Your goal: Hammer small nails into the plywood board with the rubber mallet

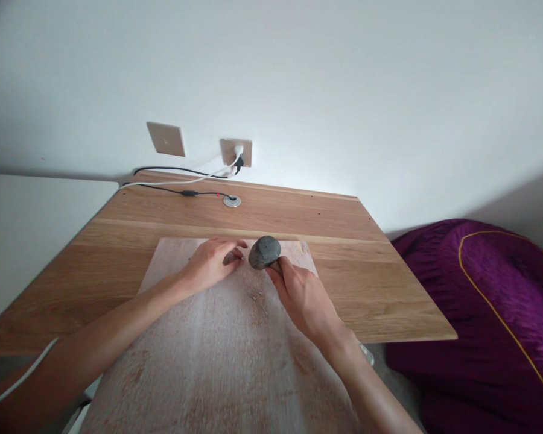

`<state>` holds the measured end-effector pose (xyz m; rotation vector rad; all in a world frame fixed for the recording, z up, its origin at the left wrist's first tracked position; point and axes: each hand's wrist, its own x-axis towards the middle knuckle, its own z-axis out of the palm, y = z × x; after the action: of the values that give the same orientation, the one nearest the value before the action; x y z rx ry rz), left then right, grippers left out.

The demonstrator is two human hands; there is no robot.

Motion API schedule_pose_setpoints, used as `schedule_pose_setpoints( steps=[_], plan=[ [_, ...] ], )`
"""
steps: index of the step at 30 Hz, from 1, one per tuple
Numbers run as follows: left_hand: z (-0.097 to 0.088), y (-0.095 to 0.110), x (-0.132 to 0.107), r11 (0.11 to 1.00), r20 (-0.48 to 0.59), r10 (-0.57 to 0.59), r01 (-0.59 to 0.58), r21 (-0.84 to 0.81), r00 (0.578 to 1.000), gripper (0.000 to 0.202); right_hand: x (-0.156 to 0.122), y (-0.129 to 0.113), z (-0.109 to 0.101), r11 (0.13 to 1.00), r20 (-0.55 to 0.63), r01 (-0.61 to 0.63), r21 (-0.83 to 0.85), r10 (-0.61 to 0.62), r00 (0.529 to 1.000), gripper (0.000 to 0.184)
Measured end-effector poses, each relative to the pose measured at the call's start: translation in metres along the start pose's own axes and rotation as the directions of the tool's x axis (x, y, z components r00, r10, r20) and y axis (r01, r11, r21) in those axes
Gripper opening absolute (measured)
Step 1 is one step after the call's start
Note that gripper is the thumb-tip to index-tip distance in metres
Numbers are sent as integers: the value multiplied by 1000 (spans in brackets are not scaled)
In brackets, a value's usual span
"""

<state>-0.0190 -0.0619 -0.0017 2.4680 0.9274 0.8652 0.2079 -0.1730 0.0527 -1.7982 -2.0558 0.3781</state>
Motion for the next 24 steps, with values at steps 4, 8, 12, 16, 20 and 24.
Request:
schedule_pose_setpoints(
  steps=[4,8,12,16,20,24],
  plan=[
    [0,1,1,1000,7,0,0,-7,1000,38,6,-13,0,998,9,42,-51,-42,999,26],
    [0,2,2,1000,15,8,-8,0,1000,40,9,-15,4,996,48,35,-82,-31,998,29],
    [0,2,2,1000,0,10,-10,3,1000,37,9,-12,4,994,62,40,-100,-34,998,30],
    [1,1,2,1000,8,3,-3,2,1000,38,10,-13,1,993,21,44,-106,-42,999,31],
    [1,2,2,1000,12,0,0,4,1000,40,10,-14,0,994,37,46,-101,-42,998,30],
    [2,2,2,1000,2,9,-9,7,1000,39,10,-14,0,995,96,26,-97,-16,995,30]
  ],
)
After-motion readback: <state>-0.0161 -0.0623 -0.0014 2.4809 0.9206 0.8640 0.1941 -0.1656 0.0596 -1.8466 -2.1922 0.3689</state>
